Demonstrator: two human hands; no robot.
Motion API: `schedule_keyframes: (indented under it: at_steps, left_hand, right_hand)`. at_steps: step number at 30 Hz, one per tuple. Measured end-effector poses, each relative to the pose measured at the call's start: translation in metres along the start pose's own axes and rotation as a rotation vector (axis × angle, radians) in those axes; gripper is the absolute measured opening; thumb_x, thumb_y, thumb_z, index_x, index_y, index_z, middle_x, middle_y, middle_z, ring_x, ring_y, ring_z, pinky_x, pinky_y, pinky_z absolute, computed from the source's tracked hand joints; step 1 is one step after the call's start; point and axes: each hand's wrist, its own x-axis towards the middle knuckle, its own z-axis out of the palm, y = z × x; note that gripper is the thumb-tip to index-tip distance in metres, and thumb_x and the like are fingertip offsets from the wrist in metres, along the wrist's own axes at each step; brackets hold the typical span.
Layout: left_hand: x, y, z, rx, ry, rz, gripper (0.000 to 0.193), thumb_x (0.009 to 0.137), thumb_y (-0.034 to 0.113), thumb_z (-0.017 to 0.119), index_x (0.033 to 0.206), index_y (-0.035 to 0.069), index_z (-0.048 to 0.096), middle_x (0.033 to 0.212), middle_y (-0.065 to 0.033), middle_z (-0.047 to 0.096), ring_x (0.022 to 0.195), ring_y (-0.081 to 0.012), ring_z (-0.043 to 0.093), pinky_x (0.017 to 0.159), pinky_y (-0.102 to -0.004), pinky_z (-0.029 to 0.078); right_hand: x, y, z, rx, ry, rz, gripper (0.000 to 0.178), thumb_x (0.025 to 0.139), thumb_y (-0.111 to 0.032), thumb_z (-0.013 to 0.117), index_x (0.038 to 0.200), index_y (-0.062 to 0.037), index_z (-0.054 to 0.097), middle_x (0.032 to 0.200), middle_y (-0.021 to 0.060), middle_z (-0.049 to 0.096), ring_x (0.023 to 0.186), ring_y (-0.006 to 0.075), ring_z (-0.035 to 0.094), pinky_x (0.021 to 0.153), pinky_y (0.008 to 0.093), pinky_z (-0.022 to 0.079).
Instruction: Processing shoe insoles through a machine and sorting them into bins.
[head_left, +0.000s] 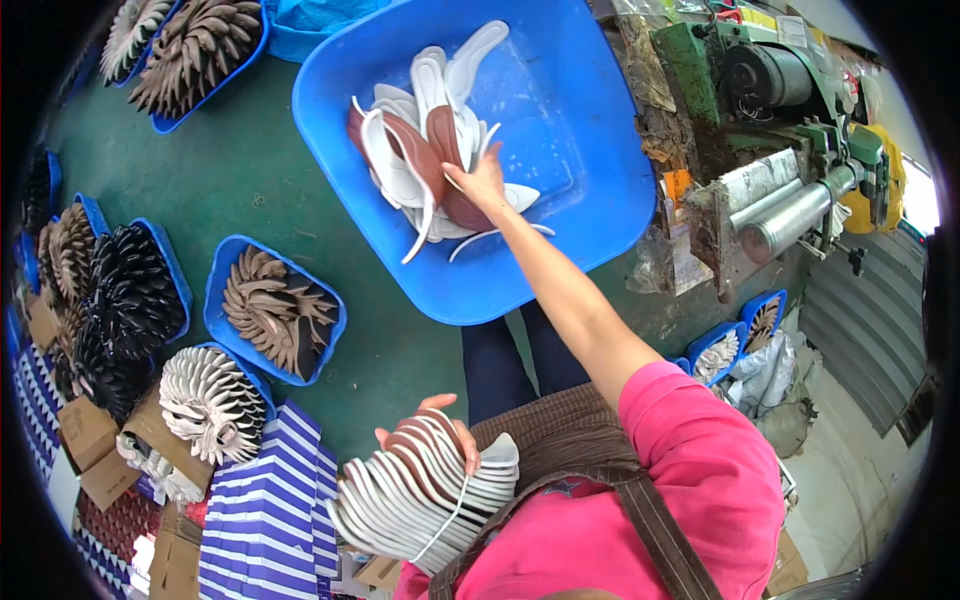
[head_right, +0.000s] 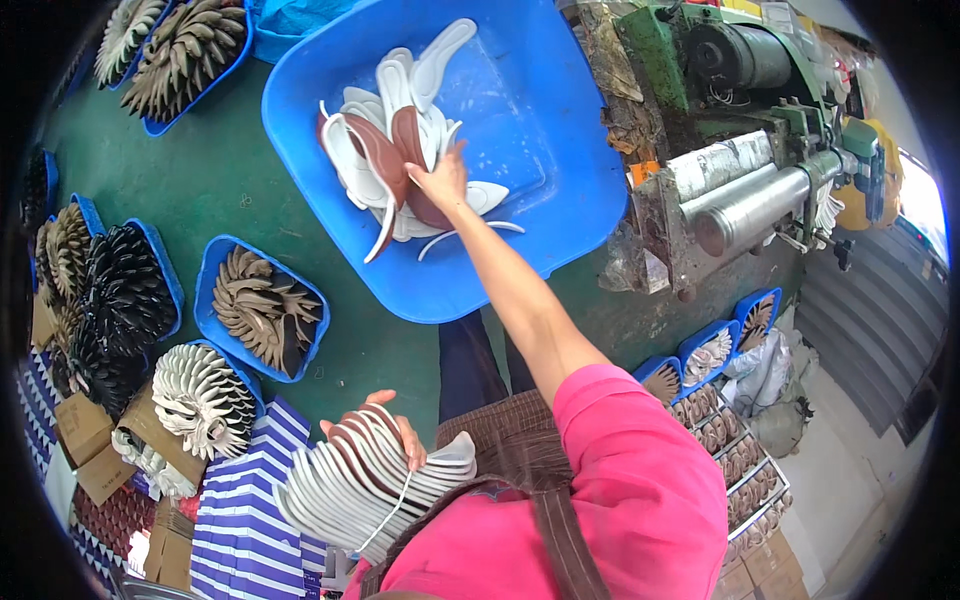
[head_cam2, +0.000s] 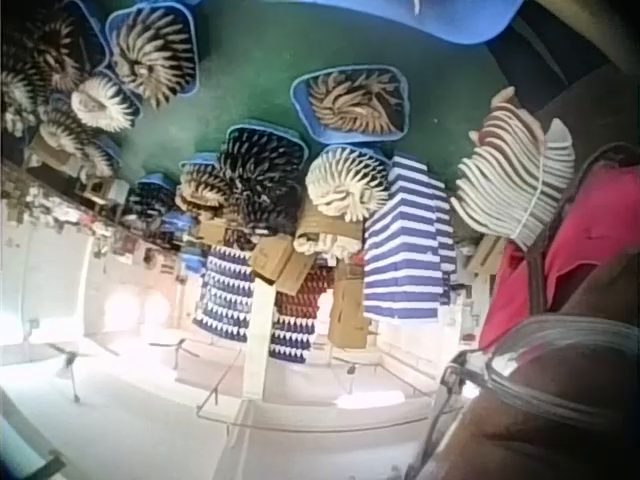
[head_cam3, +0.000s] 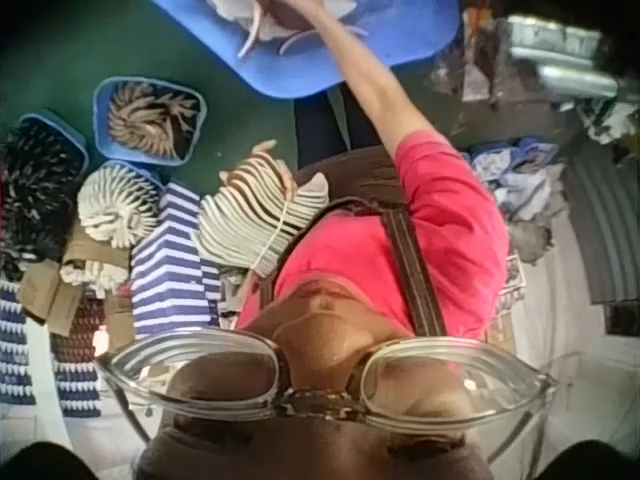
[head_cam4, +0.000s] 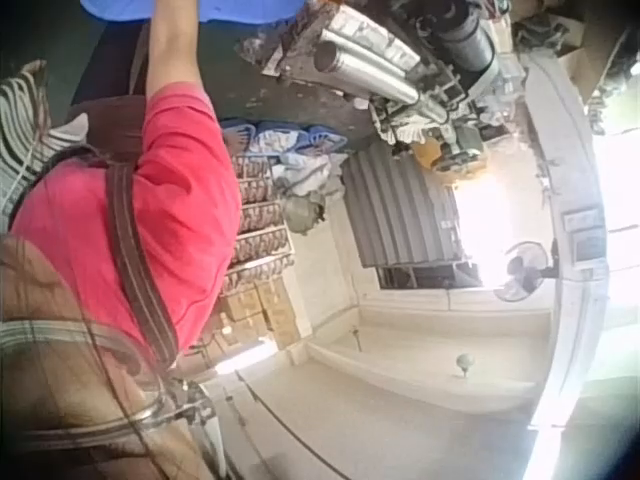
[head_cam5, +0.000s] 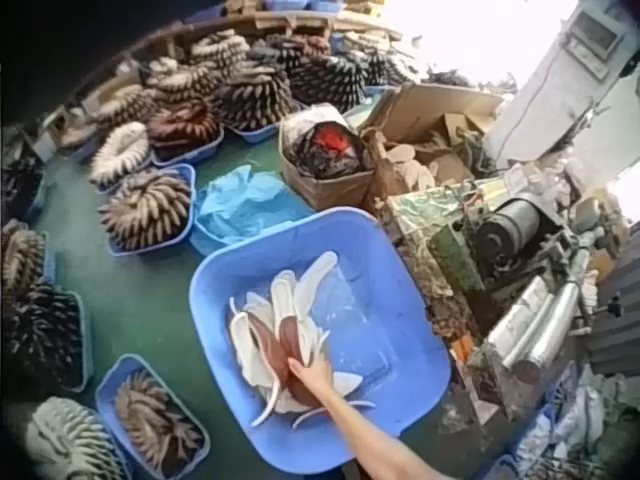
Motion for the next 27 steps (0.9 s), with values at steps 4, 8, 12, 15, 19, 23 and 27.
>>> schedule_keyframes:
  at_steps: [4,8,12,15,19,23,27]
  left_hand:
    - [0.006,0.006,0.03,0.063,0.178,-0.05,0.088,0.082,0.072,0.029,0.14,0.007,0.019,0.086,-0.0307,0.054,0.074,-0.0381,0.058,0.073,-0.0483,0.046]
    - [0.022,0.019,0.038,0.214,0.022,-0.04,0.084,0.083,0.07,0.029,0.138,0.007,0.023,0.086,-0.0308,0.054,0.075,-0.0391,0.058,0.072,-0.0473,0.047]
    - [0.05,0.017,0.054,0.194,-0.001,0.011,0.069,0.091,0.057,0.027,0.126,-0.002,0.039,0.093,-0.0323,0.056,0.076,-0.0394,0.061,0.067,-0.0457,0.053]
    - [0.05,-0.005,0.085,0.305,0.149,0.299,0.06,0.092,0.048,0.037,0.126,-0.001,0.04,0.117,-0.0276,0.051,0.089,-0.0322,0.061,0.077,-0.0392,0.053]
    - [0.055,-0.056,0.069,0.535,0.165,0.542,0.051,0.093,0.032,0.045,0.133,0.002,0.036,0.131,-0.0179,0.044,0.115,-0.0245,0.05,0.092,-0.0353,0.047]
    - [0.056,-0.145,0.095,0.541,0.539,0.625,0.051,0.093,0.039,0.043,0.13,0.004,0.041,0.124,-0.0114,0.052,0.109,-0.0229,0.054,0.09,-0.0353,0.048]
    - [0.048,-0.245,0.123,0.316,0.239,0.591,0.069,0.088,0.05,0.05,0.136,0.005,0.03,0.131,-0.0091,0.044,0.12,-0.0242,0.044,0.1,-0.0381,0.037]
  right_hand:
    - [-0.018,0.006,-0.067,0.05,-0.203,0.046,0.115,0.064,-0.043,0.075,0.135,0.0166,0.006,0.123,0.0362,0.044,0.116,0.0401,0.047,0.097,0.0362,0.039]
    - [-0.078,0.001,-0.128,0.098,-0.243,-0.093,0.082,0.074,-0.034,0.07,0.134,0.006,0.029,0.124,0.0251,0.049,0.115,0.0329,0.05,0.096,0.0348,0.04]
    - [-0.18,-0.051,-0.205,0.515,-0.831,-0.168,0.048,0.089,-0.025,0.056,0.131,-0.0043,0.043,0.124,0.0119,0.052,0.114,0.0193,0.049,0.097,0.0323,0.037]
    - [-0.271,-0.103,-0.264,0.802,-1.152,-0.255,0.065,0.088,-0.029,0.057,0.141,-0.0068,0.026,0.143,0.0116,0.028,0.127,0.0246,0.037,0.102,0.0404,0.032]
    - [-0.299,-0.11,-0.322,0.356,-0.941,-0.685,0.066,0.076,-0.018,0.066,0.135,-0.0134,0.037,0.145,0.0113,0.025,0.129,0.0258,0.033,0.098,0.043,0.036]
    - [-0.291,-0.057,-0.374,0.51,-1.011,-0.533,0.039,0.076,-0.006,0.064,0.114,-0.0085,0.055,0.142,0.009,0.031,0.125,0.0227,0.038,0.093,0.0381,0.043]
    - [-0.288,0.0,-0.421,0.61,-0.969,-0.388,0.009,0.08,0.0,0.06,0.087,-0.002,0.056,0.132,0.0148,0.039,0.113,0.0178,0.049,0.086,0.0308,0.049]
